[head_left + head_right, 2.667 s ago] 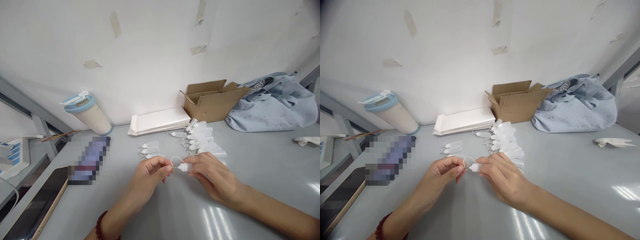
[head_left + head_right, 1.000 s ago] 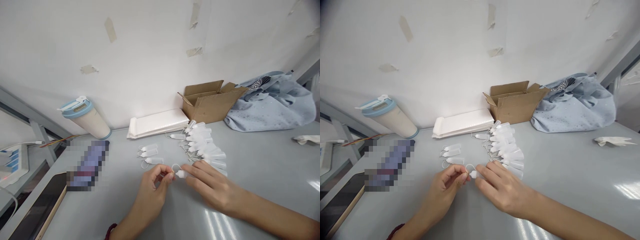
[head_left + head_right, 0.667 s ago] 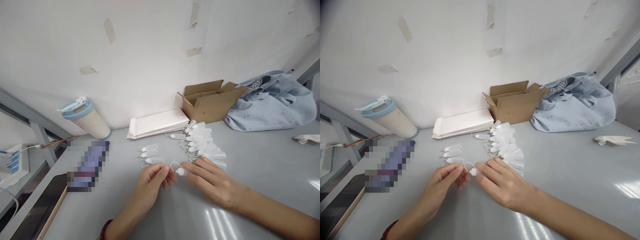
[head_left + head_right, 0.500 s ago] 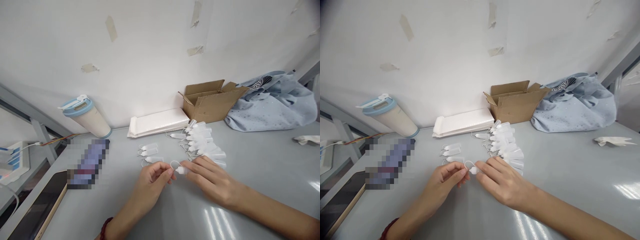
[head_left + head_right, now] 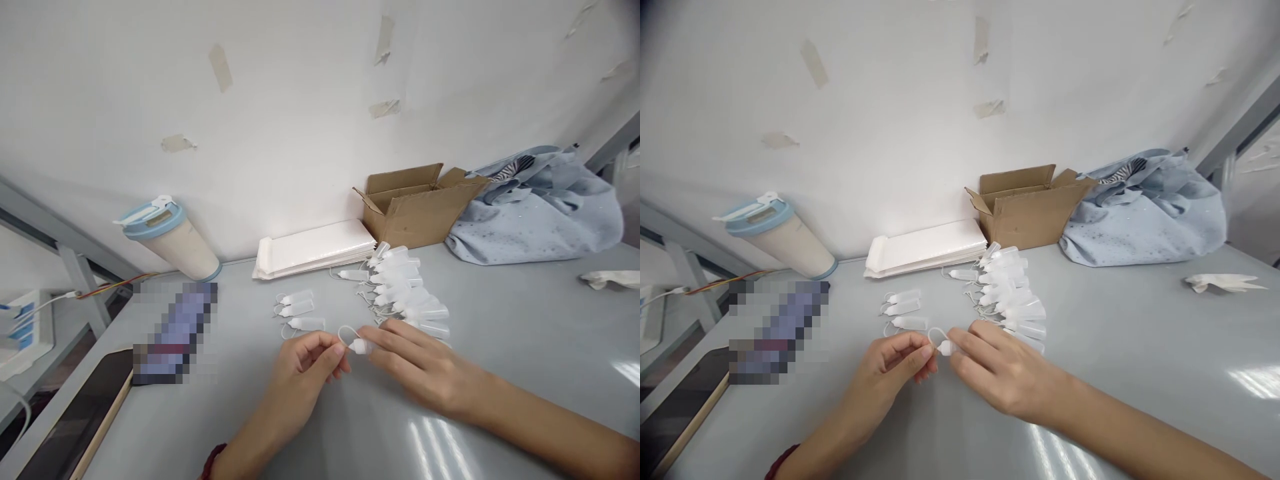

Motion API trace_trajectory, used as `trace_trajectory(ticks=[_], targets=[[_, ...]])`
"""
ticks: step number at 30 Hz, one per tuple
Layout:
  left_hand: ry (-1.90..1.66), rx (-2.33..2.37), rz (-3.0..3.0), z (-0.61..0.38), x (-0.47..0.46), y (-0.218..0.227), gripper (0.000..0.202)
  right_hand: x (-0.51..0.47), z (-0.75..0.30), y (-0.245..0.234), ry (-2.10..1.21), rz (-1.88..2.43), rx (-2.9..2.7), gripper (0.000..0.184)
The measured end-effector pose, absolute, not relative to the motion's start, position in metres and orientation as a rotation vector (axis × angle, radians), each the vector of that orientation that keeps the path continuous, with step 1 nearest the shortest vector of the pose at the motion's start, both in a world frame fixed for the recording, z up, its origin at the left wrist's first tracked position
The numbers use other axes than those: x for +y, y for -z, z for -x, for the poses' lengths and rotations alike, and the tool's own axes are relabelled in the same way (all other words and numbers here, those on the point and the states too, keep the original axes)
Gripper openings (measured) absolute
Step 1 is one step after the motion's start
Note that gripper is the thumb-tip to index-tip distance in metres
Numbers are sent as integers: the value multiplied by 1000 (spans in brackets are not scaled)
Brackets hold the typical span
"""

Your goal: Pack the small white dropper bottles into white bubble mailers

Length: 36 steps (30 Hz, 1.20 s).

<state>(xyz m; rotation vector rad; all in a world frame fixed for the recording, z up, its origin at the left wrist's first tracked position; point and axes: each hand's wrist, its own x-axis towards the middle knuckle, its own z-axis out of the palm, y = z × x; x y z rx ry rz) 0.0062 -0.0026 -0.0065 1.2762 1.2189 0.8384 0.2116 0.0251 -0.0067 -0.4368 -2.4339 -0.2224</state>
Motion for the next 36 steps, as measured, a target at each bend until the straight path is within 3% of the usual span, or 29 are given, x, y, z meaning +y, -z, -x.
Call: trace_trajectory(ticks=[7,22,32,36], targets=[[-894,1217,-1282,-3,2,7,28,29,-216,12,253,472,-2438,22],[-222,1451,-1584,44,24,-11,26,40,-216,30,205,637,-2501,17],[-196,1756,-1584,66,32,-19,33,63,-227,26,467,863,-2516,20],[-406,1907,-1779,55,27,-17,32,64,-228,25,488,889,-2502,19]])
